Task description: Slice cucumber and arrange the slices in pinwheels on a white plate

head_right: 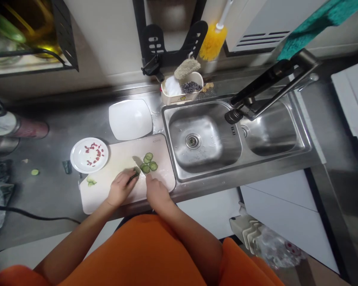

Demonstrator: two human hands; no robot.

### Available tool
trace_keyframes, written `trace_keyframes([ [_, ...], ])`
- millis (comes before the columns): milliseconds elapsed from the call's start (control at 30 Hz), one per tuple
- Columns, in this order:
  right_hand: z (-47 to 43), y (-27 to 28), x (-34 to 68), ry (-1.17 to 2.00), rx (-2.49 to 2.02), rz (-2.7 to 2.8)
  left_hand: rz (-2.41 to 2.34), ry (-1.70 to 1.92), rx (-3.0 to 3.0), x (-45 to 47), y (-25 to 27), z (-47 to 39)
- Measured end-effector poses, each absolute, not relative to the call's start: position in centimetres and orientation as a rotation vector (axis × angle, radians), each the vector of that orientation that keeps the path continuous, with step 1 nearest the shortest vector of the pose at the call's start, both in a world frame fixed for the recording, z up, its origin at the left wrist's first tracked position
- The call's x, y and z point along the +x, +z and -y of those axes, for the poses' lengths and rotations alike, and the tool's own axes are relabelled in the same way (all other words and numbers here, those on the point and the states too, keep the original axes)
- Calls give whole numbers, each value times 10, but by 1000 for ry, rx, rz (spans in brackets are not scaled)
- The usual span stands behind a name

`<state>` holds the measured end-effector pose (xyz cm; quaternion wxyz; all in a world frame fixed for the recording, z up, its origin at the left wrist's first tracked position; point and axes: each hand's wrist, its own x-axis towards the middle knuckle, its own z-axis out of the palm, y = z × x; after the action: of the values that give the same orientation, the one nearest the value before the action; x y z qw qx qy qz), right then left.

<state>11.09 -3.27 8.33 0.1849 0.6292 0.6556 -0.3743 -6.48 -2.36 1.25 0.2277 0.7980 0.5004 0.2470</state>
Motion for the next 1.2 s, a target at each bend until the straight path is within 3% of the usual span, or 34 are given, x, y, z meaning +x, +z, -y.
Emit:
trace_keyframes([
  [433, 50, 119, 113, -1073, 1698, -1794, -1406, 737, 2245, -65, 11, 26],
  [1200, 49, 127, 114, -1115, 1685, -1762, -1420, 715, 2260, -64, 11, 26],
])
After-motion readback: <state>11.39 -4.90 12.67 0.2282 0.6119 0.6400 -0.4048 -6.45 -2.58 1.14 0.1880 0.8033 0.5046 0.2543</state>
